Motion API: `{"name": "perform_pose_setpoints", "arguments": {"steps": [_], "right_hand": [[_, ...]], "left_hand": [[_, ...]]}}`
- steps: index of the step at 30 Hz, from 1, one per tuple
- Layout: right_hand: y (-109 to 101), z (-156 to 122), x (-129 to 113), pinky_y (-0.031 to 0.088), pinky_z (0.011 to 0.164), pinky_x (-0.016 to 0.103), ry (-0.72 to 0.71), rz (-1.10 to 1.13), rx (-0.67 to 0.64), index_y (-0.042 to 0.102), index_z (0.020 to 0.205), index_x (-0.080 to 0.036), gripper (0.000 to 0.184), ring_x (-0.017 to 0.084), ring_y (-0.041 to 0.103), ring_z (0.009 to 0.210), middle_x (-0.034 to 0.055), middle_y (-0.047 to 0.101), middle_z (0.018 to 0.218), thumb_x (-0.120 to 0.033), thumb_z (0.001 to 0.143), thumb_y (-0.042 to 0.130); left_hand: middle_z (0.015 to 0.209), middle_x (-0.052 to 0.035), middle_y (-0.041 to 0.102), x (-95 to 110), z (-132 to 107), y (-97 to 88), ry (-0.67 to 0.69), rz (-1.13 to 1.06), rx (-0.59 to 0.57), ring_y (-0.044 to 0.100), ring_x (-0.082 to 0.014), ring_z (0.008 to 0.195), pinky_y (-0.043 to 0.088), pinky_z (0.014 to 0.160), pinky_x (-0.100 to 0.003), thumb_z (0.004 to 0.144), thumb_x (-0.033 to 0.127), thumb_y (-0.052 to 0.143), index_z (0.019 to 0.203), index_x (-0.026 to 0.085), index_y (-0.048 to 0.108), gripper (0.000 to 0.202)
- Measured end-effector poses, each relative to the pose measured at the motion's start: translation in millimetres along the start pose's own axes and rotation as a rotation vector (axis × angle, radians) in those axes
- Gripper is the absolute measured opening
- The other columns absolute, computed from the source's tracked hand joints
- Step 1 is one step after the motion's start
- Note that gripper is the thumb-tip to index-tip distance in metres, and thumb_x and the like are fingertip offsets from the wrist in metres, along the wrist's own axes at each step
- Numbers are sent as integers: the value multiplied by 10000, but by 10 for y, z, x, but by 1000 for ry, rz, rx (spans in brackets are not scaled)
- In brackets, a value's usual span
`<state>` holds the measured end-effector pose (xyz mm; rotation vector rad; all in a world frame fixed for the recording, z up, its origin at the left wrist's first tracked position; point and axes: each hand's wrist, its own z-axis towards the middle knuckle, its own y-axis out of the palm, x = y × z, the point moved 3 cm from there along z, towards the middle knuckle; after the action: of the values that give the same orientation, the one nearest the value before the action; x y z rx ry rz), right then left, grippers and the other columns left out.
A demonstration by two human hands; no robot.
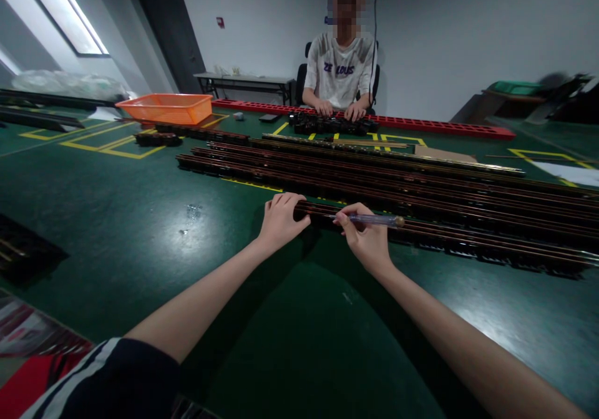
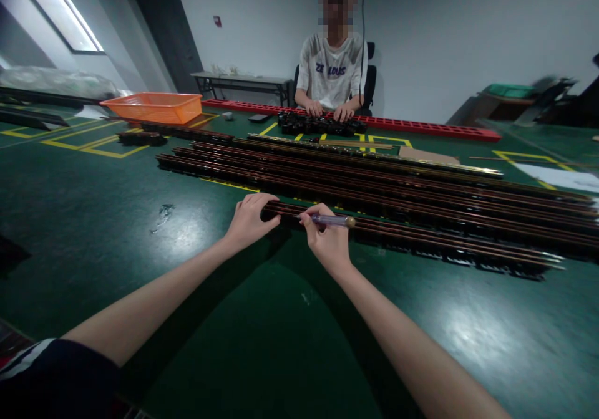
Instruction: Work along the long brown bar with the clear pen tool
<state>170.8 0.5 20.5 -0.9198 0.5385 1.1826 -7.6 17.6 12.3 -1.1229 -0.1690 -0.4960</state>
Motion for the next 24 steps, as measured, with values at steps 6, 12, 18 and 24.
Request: {"name": "perform_pose_setpoints", "arguments": {"steps": [6, 12, 18, 24], "right_hand": [[-8, 2, -10, 493, 523, 254, 19, -21, 16, 566, 759, -184, 228, 144, 611, 610, 29, 640, 671, -397, 842, 558], [-35, 7, -12, 493, 518, 257, 28, 9, 40, 562, 747, -184, 219, 150, 619, 620, 26, 628, 660, -385, 833, 566], [-44, 1, 16, 481, 513, 258, 34, 2, 75, 562, 747, -179, 204, 143, 608, 588, 21, 622, 645, -364, 833, 572], [-20, -10, 29, 494, 538, 257, 50, 29, 28, 576, 772, -184, 206, 152, 631, 656, 24, 637, 690, -381, 832, 577]], "left_hand": [[1141, -40, 618, -6, -1, 5, -2, -16, -7, 497, -259, 1110, 395, 903, -421, 794, 253, 600, 1091, 199, 578, 303], [1140, -43, 613, -16, -1, 10, 7, -30, -14, 496, -256, 1104, 402, 902, -421, 799, 245, 591, 1097, 192, 576, 304], [1132, -35, 619, -15, 3, 12, 4, -25, -11, 505, -257, 1088, 403, 883, -416, 787, 250, 592, 1092, 197, 573, 310], [1143, -34, 617, -25, 1, 14, -11, -23, -5, 498, -257, 1102, 388, 895, -415, 788, 249, 593, 1098, 202, 570, 314]]}}
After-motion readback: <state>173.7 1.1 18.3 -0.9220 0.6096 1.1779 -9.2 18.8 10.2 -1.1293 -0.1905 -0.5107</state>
